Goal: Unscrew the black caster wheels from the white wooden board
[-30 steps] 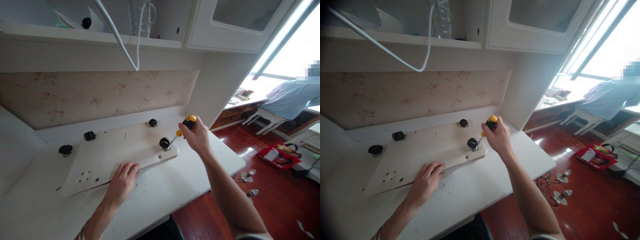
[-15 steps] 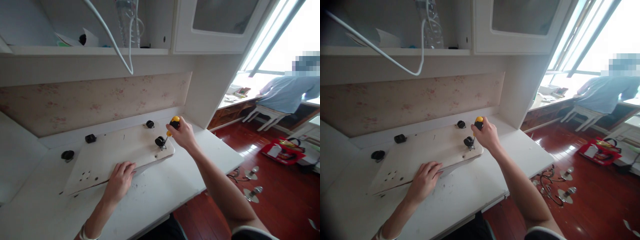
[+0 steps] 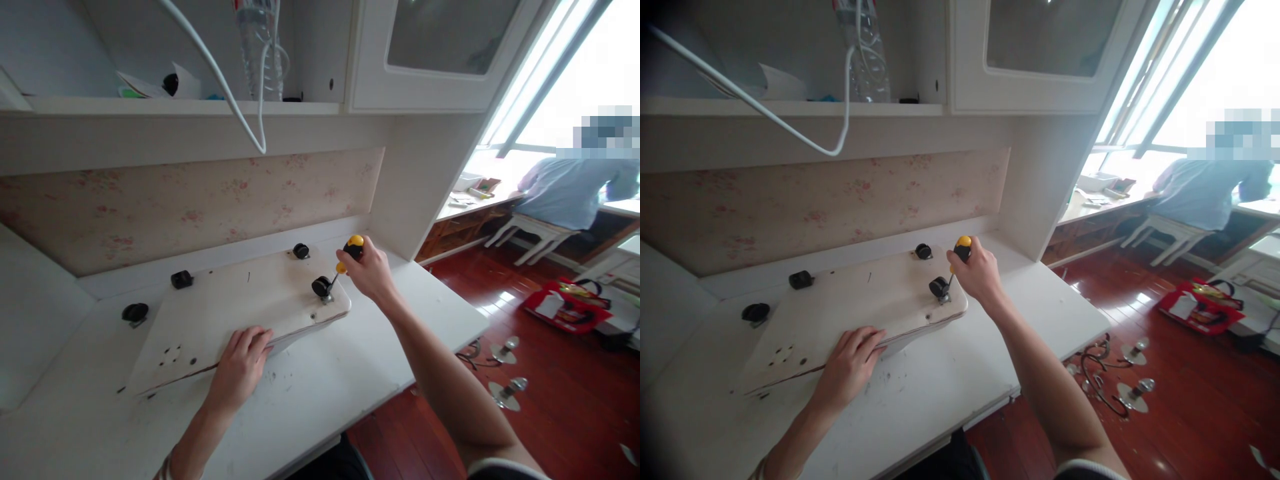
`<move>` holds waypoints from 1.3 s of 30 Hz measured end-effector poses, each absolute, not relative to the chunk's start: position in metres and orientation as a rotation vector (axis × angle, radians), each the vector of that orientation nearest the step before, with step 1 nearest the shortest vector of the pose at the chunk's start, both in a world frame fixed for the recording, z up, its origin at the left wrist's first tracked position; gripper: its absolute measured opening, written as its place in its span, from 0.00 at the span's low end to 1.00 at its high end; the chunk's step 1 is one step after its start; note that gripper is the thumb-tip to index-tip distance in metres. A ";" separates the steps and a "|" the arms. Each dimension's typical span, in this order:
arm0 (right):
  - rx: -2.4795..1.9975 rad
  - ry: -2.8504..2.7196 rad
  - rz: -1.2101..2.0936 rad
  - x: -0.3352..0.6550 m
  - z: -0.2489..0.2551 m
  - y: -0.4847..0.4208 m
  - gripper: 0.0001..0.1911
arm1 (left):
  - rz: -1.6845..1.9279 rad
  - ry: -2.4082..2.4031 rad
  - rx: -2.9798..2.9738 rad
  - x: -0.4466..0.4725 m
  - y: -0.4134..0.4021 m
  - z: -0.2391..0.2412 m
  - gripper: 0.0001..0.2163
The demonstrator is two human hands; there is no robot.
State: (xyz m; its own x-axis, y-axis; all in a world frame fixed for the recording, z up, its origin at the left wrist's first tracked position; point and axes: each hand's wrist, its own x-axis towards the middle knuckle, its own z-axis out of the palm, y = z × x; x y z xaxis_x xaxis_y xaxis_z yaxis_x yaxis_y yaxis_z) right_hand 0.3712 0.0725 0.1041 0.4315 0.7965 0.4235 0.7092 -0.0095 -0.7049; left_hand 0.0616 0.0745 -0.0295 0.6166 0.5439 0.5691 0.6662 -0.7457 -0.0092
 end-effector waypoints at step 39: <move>-1.999 -1.247 0.089 0.387 0.118 0.107 0.18 | -0.809 -0.963 -2.632 0.060 0.076 -0.031 0.12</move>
State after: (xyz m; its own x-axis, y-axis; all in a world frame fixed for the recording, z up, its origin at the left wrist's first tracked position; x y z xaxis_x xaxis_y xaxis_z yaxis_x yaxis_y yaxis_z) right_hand 0.3870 0.1073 0.1177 0.5198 0.7926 0.3189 0.7392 -0.2301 -0.6330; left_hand 0.0602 0.0764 -0.0310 0.6327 0.5268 0.5676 0.6502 -0.7595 -0.0198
